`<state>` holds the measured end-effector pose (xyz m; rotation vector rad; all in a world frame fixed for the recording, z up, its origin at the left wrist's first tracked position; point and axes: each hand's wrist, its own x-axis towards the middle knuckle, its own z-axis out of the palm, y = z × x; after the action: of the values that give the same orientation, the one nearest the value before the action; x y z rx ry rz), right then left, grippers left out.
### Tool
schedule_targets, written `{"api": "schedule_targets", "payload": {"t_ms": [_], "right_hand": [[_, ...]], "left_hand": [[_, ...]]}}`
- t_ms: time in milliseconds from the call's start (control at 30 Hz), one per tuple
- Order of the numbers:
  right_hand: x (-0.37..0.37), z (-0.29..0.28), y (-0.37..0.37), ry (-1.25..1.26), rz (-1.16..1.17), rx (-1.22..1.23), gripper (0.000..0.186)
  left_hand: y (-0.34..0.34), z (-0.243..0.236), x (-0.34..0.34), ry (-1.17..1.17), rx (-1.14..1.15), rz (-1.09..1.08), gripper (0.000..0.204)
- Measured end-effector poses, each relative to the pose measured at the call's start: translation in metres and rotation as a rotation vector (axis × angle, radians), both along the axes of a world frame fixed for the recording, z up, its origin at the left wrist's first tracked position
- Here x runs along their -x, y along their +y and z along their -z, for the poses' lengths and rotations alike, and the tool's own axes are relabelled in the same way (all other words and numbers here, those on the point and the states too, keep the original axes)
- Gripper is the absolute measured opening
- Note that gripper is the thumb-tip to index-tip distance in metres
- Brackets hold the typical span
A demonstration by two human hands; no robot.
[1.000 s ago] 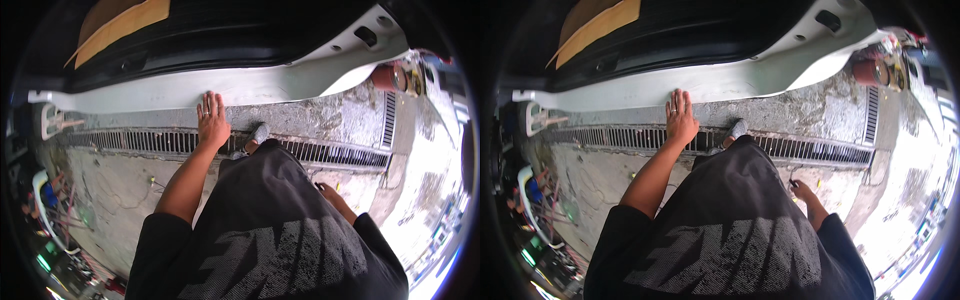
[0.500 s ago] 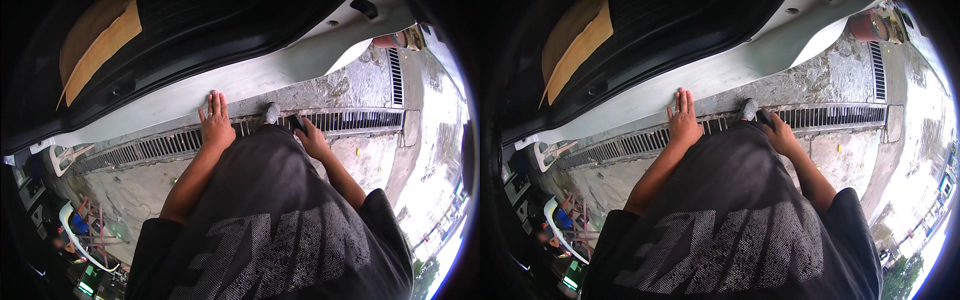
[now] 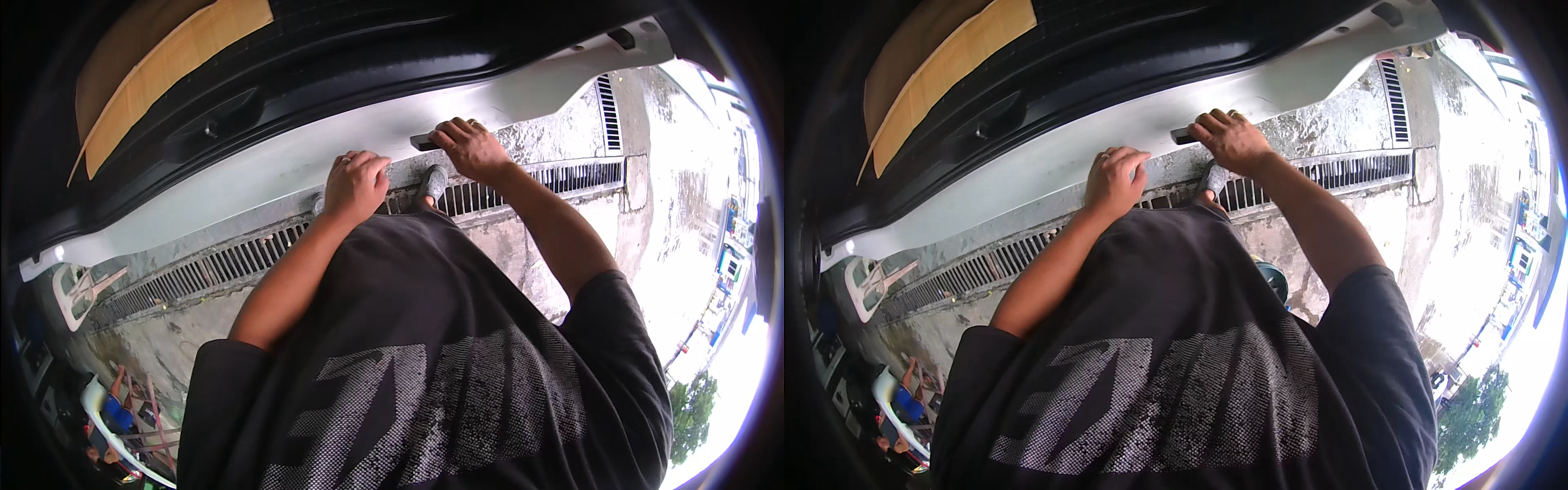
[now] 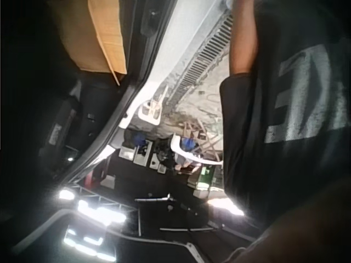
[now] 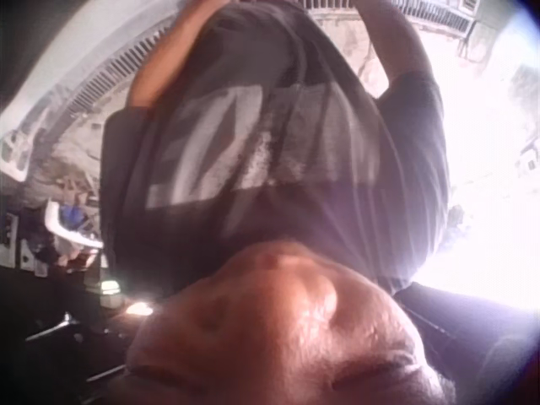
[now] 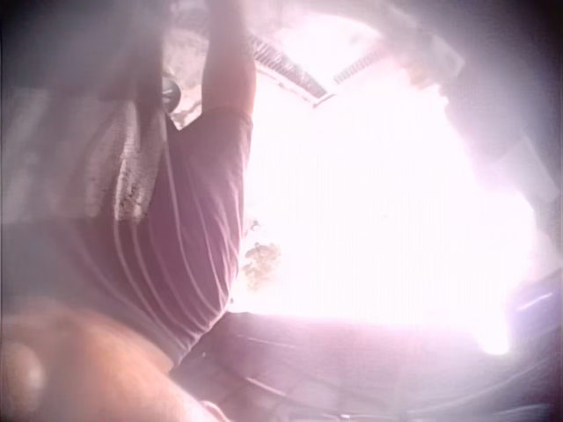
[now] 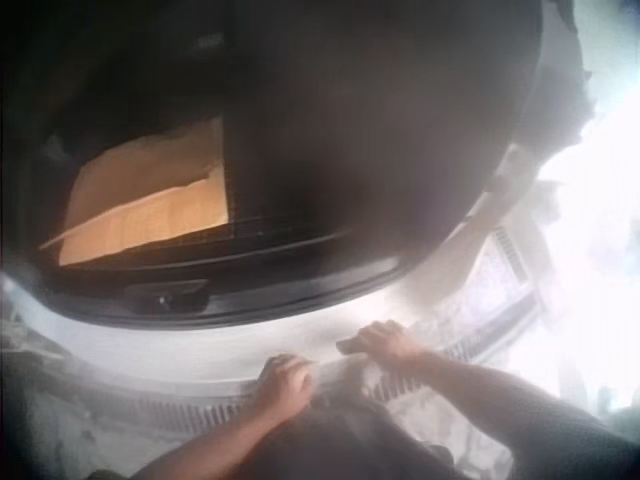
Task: The person prepares a white car bumper by wiping the surface, using a heat gun to apply heat, and sanding the edges with a sanding block. The person repeatedly checks the surface smoothness by hand.
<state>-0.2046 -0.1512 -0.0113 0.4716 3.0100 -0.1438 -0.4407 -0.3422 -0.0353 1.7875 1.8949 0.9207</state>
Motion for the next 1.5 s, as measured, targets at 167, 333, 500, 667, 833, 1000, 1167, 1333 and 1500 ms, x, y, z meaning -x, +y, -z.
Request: {"api": "schedule_targets", "payload": {"t_ms": [167,333,500,667,833,1000,1167,1333,1500], "right_hand": [[0.023,0.015,0.023,-0.04,-0.109,-0.069,0.024],[0.019,0.015,0.023,-0.075,-0.174,-0.048,0.025],[0.009,0.016,0.023,-0.058,-0.193,-0.06,0.033],[0.006,0.01,0.023,-0.037,-0.085,0.053,0.031],[-0.023,0.013,0.001,0.027,0.154,-0.056,0.031],[-0.178,0.017,-0.126,0.316,1.006,0.259,0.037],[-0.314,0.077,-0.384,0.1,1.925,0.299,0.052],[-0.267,0.074,-0.681,-0.118,2.206,0.452,0.044],[-0.155,0.048,-0.871,-0.089,2.455,0.99,0.045]], "left_hand": [[0.01,0.008,-0.017,-0.3,0.213,-0.283,0.024],[0.03,0.025,-0.065,-1.081,0.706,-0.329,0.069],[0.065,0.022,-0.106,-1.316,0.575,-0.593,0.066],[0.077,0.007,-0.115,-1.262,0.687,-0.666,0.064],[0.082,-0.013,-0.093,-0.596,0.747,-0.406,0.062],[0.057,-0.03,-0.087,0.48,0.156,0.372,0.06],[0.083,0.023,-0.085,0.851,0.19,0.72,0.101],[0.132,0.039,-0.125,0.887,0.149,0.772,0.104],[0.141,0.035,-0.137,0.864,0.186,0.768,0.104]]}}
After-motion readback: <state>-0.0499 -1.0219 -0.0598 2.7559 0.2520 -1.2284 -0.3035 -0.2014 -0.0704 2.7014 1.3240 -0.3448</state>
